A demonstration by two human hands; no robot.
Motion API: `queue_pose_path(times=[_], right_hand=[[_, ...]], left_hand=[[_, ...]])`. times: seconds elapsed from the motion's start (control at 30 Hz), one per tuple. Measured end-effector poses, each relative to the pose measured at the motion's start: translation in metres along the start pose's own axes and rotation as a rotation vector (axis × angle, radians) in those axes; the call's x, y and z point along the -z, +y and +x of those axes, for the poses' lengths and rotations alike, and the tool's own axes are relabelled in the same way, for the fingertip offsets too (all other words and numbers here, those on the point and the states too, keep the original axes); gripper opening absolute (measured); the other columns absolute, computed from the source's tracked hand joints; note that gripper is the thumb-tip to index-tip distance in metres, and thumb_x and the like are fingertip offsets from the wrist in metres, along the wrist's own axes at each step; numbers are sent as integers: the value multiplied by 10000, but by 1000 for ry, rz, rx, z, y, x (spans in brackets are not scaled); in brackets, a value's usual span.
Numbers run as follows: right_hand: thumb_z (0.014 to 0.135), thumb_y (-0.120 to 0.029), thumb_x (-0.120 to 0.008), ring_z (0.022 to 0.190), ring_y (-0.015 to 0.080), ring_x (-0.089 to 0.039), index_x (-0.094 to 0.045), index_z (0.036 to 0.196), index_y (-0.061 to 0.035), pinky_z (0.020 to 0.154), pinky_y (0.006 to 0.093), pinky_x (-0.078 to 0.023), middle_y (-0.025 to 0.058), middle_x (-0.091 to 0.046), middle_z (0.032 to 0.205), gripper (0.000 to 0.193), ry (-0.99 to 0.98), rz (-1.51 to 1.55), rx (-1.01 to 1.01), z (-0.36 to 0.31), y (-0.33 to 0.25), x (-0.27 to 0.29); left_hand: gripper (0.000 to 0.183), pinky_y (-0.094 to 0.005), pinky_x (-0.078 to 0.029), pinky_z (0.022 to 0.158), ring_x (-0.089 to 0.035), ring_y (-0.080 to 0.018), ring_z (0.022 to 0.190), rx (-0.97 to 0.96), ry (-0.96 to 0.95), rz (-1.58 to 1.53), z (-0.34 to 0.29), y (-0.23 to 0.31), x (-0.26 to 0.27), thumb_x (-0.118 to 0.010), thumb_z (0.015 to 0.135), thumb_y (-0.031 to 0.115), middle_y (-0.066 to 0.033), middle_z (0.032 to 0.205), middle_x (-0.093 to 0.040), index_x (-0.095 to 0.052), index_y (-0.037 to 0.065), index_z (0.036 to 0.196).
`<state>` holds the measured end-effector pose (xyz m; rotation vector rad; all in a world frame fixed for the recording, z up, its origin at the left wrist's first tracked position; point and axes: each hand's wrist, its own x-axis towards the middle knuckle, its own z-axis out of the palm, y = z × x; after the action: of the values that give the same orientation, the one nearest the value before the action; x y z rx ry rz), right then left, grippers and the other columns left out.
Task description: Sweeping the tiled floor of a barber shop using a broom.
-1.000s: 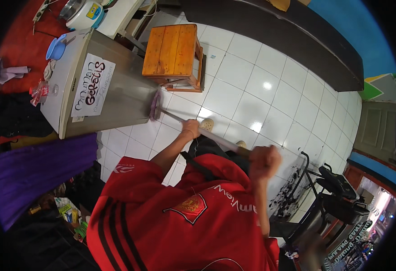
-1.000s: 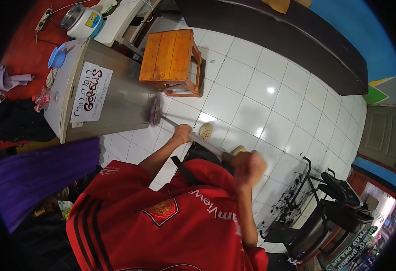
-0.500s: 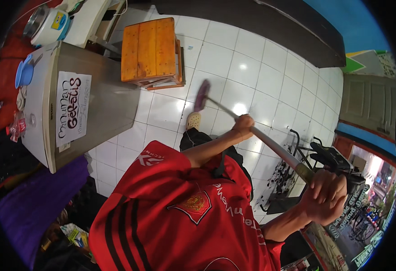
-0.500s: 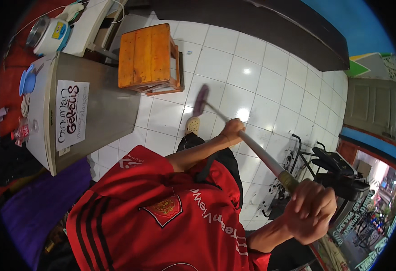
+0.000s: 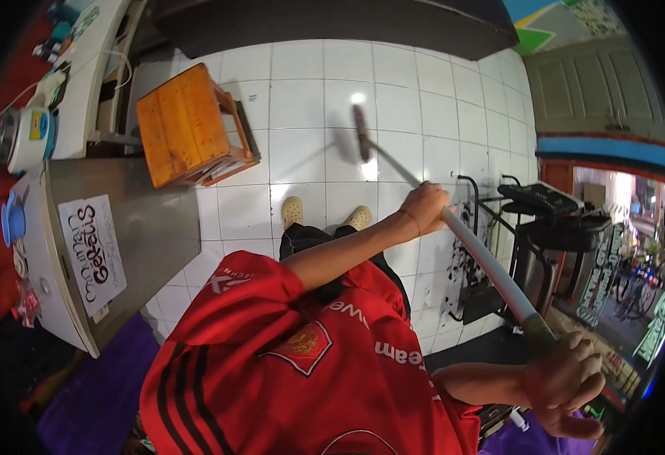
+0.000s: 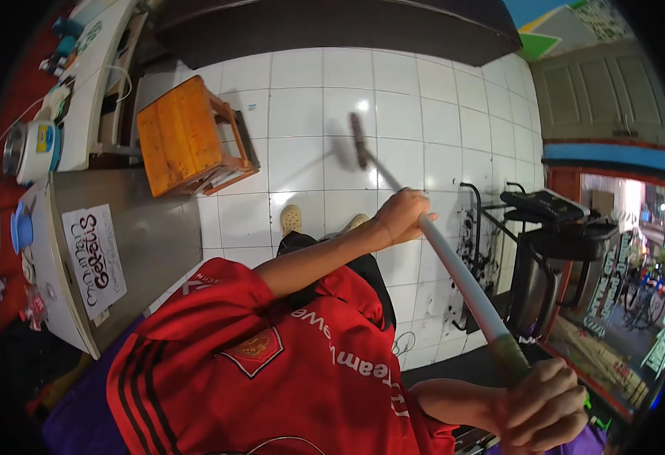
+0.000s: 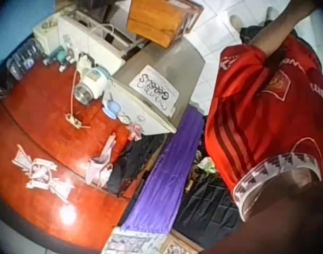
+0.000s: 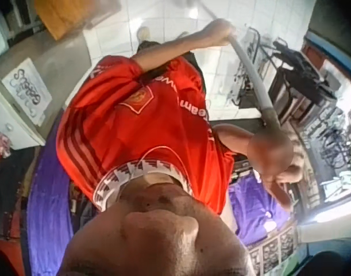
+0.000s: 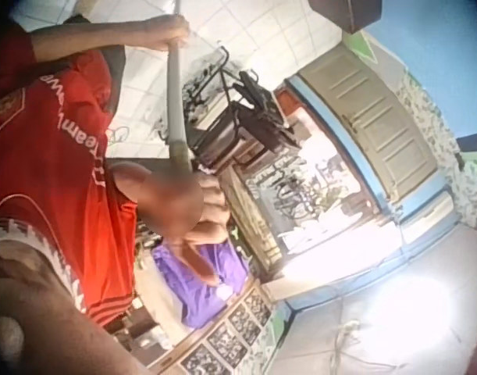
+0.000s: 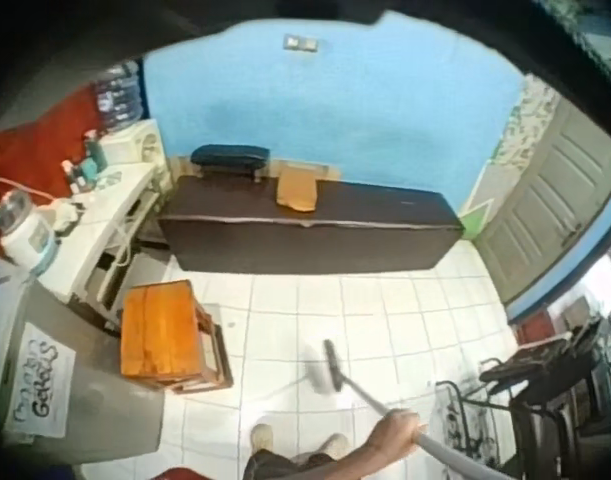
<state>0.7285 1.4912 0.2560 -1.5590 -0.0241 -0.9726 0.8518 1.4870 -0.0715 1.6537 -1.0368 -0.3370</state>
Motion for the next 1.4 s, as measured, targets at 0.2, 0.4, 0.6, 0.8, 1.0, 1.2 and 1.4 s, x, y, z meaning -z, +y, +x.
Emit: queue_pose_path(times=[0.2, 0.4, 0.6, 0.8, 1.0, 1.2, 1.4], right_hand=[[929, -567, -417, 315, 81, -361, -341, 543, -142, 324, 202, -265, -26, -426, 443, 580, 6, 388, -349, -8, 59, 61], [908, -640, -359, 335, 95, -382, -360, 558, -116, 348, 232, -302, -53, -361, 412, 630, 133, 125, -281, -28, 74, 99], [747, -677, -575, 340, 128, -324, -263, 483, -117, 385, 267, -212, -29, -275, 429, 693, -20, -421, -327, -38, 70, 80], [722, -535, -674, 382, 184, -385, -346, 512, -99, 401, 293, -260, 13, -355, 481, 585, -251, -496, -179, -51, 65, 64], [817, -381, -631, 365, 136, -391, -454, 565, -118, 432, 281, -343, -40, -382, 458, 404, -350, 5, 153, -12, -13, 71], [777, -271, -586, 348, 135, -363, -397, 536, -94, 376, 291, -315, -3, -391, 451, 354, 86, -41, -176, -28, 48, 19], [836, -171, -499, 297, 94, -337, -353, 528, -88, 316, 240, -280, -13, -369, 400, 351, -17, 128, -143, -32, 92, -21]], left_hand=[[155, -449, -469, 718, -585, -369, 736, 143, -305, 211, -63, -52, -11, -678, 693, 172, -155, 712, -605, -589, 61, 630], [97, -436, -498, 666, -608, -369, 709, 182, -252, 91, -65, -78, -82, -692, 611, 119, -151, 700, -632, -609, 70, 618], [153, -435, -456, 573, -575, -355, 611, 2, -317, -180, -20, -93, -165, -667, 630, 113, -144, 602, -571, -536, 81, 557], [277, -436, -418, 554, -527, -346, 606, -89, -285, -189, 14, -53, -188, -661, 734, 170, -138, 605, -519, -463, 75, 565], [250, -435, -444, 634, -547, -354, 679, -232, -297, -267, 3, 39, -126, -673, 765, 180, -144, 664, -547, -503, 48, 639], [169, -437, -451, 661, -564, -379, 734, 22, -330, -152, -53, -40, -50, -628, 805, 144, -174, 725, -574, -547, 31, 708], [266, -441, -446, 635, -575, -379, 713, 111, -134, -31, -83, -95, -19, -576, 850, 199, -193, 724, -564, -530, 12, 667]])
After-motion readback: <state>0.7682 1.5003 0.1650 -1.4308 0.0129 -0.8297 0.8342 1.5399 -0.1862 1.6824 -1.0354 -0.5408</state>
